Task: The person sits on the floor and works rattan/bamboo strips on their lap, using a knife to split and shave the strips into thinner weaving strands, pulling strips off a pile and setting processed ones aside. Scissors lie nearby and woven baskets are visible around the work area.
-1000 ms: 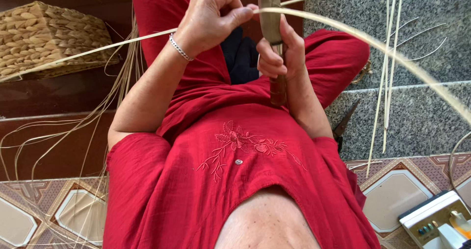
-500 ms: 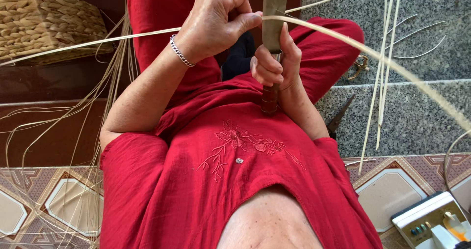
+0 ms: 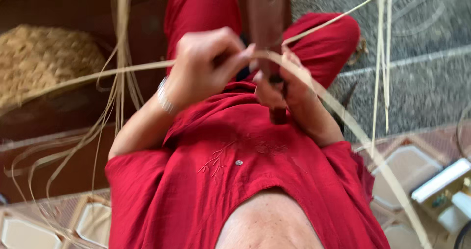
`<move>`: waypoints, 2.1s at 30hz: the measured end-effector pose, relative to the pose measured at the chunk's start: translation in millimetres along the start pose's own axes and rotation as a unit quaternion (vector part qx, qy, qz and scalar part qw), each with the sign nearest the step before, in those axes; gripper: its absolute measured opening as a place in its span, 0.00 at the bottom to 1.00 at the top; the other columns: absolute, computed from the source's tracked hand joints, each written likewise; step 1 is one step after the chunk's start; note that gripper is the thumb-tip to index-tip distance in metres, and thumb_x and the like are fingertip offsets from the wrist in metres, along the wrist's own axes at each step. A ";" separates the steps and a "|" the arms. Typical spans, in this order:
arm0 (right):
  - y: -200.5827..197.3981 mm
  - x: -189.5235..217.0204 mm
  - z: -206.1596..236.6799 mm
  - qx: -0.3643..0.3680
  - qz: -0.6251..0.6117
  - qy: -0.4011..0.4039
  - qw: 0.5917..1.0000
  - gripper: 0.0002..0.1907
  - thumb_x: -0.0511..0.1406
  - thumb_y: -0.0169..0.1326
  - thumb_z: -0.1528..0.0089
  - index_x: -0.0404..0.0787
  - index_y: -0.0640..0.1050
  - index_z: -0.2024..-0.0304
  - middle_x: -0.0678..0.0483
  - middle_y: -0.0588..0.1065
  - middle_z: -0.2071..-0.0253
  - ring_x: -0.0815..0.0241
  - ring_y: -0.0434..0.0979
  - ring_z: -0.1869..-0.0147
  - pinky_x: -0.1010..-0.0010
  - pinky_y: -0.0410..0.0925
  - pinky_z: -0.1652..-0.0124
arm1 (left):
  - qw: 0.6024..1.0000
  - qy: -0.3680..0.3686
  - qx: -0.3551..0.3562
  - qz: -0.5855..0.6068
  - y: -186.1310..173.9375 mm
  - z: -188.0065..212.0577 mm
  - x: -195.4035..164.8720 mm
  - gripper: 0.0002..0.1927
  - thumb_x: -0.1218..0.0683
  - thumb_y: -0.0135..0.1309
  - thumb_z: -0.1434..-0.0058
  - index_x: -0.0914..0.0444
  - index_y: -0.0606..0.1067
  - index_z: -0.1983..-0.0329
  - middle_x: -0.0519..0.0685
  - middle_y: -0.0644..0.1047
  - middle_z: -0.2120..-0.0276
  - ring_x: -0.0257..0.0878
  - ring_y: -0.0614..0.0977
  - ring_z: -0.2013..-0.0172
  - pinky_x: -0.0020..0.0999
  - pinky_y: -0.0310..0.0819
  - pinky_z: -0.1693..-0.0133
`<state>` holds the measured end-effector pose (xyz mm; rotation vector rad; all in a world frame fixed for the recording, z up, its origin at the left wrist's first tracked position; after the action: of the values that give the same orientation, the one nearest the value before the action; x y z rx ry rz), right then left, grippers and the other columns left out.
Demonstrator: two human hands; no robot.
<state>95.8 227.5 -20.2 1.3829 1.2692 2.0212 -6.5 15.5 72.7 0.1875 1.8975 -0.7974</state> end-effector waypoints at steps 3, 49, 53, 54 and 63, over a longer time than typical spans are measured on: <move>40.9 7.2 19.6 -0.082 -0.004 0.044 0.996 0.19 0.41 0.45 0.24 0.33 0.67 0.39 0.49 0.71 0.68 0.60 0.68 0.76 0.66 0.63 0.75 | 0.998 0.056 0.023 -0.001 -26.6 14.3 -40.9 0.10 0.60 0.64 0.29 0.63 0.74 0.65 0.50 0.75 0.74 0.37 0.78 0.77 0.31 0.67 0.74; 18.2 77.0 -16.7 -0.212 0.180 -0.084 0.957 0.29 0.55 0.42 0.24 0.40 0.65 0.34 0.54 0.56 0.86 0.67 0.50 0.89 0.74 0.49 0.85 | 0.993 -0.106 0.032 -0.038 -51.8 -3.3 6.9 0.16 0.56 0.69 0.32 0.65 0.73 0.69 0.47 0.76 0.73 0.35 0.80 0.74 0.29 0.72 0.71; -18.6 71.4 -13.6 -0.201 0.167 -0.068 0.963 0.26 0.55 0.38 0.24 0.45 0.66 0.35 0.54 0.57 0.85 0.65 0.53 0.91 0.70 0.54 0.84 | 0.991 -0.104 0.006 -0.084 -48.5 9.1 21.0 0.22 0.54 0.73 0.32 0.65 0.72 0.73 0.49 0.74 0.76 0.37 0.75 0.76 0.30 0.65 0.75; -26.6 68.6 -13.9 -0.201 0.161 -0.068 0.964 0.25 0.55 0.38 0.24 0.46 0.67 0.36 0.54 0.58 0.85 0.65 0.53 0.90 0.70 0.54 0.84 | 0.991 -0.100 -0.003 -0.093 -46.3 12.2 23.9 0.23 0.53 0.73 0.31 0.64 0.71 0.73 0.49 0.73 0.76 0.37 0.75 0.76 0.29 0.64 0.76; -94.5 50.7 -1.5 -0.234 0.088 -0.083 0.965 0.16 0.50 0.40 0.19 0.47 0.69 0.47 0.51 0.60 0.81 0.62 0.57 0.87 0.68 0.56 0.80 | 0.989 -0.100 -0.022 -0.105 -23.5 13.8 54.5 0.25 0.52 0.73 0.31 0.64 0.70 0.75 0.48 0.73 0.78 0.37 0.75 0.78 0.33 0.65 0.75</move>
<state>56.0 312.3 -72.4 1.4253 0.5617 2.0860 -32.3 -22.7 32.8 -0.1185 1.7609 -0.8806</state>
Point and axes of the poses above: each hand's wrist, its own z-axis away from the middle knuckle, its own y-axis out of the palm, x = y × z, the point moved 1 cm from there along -z, towards the middle knuckle
